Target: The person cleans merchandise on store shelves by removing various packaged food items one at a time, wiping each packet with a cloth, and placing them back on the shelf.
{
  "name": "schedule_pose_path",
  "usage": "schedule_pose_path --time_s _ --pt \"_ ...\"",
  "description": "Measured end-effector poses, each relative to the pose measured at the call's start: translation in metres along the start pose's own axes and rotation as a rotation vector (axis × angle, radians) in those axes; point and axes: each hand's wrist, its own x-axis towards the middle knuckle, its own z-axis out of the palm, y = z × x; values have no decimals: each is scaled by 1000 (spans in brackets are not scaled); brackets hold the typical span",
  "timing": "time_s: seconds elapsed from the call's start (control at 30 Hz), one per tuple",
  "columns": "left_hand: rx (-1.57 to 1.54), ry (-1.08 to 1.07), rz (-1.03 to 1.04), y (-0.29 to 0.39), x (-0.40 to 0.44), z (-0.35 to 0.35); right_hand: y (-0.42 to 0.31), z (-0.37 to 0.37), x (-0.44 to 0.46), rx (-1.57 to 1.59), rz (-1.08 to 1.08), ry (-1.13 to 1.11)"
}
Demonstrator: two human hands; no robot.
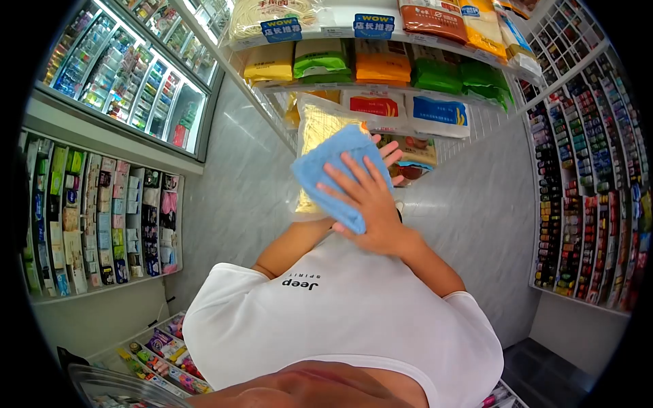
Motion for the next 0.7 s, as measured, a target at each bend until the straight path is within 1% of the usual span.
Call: schedule_pose_path --time_s 0.07,0.1,0.2,0.3,0.4,0.43,0.53,0.57,0.63,0.67,0.7 --pt "-90 28 -19 7 -2 7 -9 9 -6 -111 -70 -40" --pt "-136 25 -31 5 -2 5 -11 10 -7 -117 -73 -49" --pt "-115 64 -43 1 -5 3 -10 -3 2 -17 -59 -113" --pt "142 15 -56 -6 -10 -20 6 2 10 170 84 35" --pt "-93 -19 -93 -7 -12 -17 25 16 21 370 253 295" --pt "-82 1 -100 -9 -13 -20 25 17 22 413 358 289" --pt "-45 56 -121 -12 -20 -61 23 14 16 166 124 68" --pt "-32 73 -128 -12 -21 -77 21 13 13 163 80 36" --pt "-9 110 -145 -11 -19 -82 13 12 5 156 -4 -28" --pt "144 265 -77 -8 -18 -85 16 18 1 333 88 80" --pt "297 417 -7 4 -12 -62 22 28 -4 508 178 190"
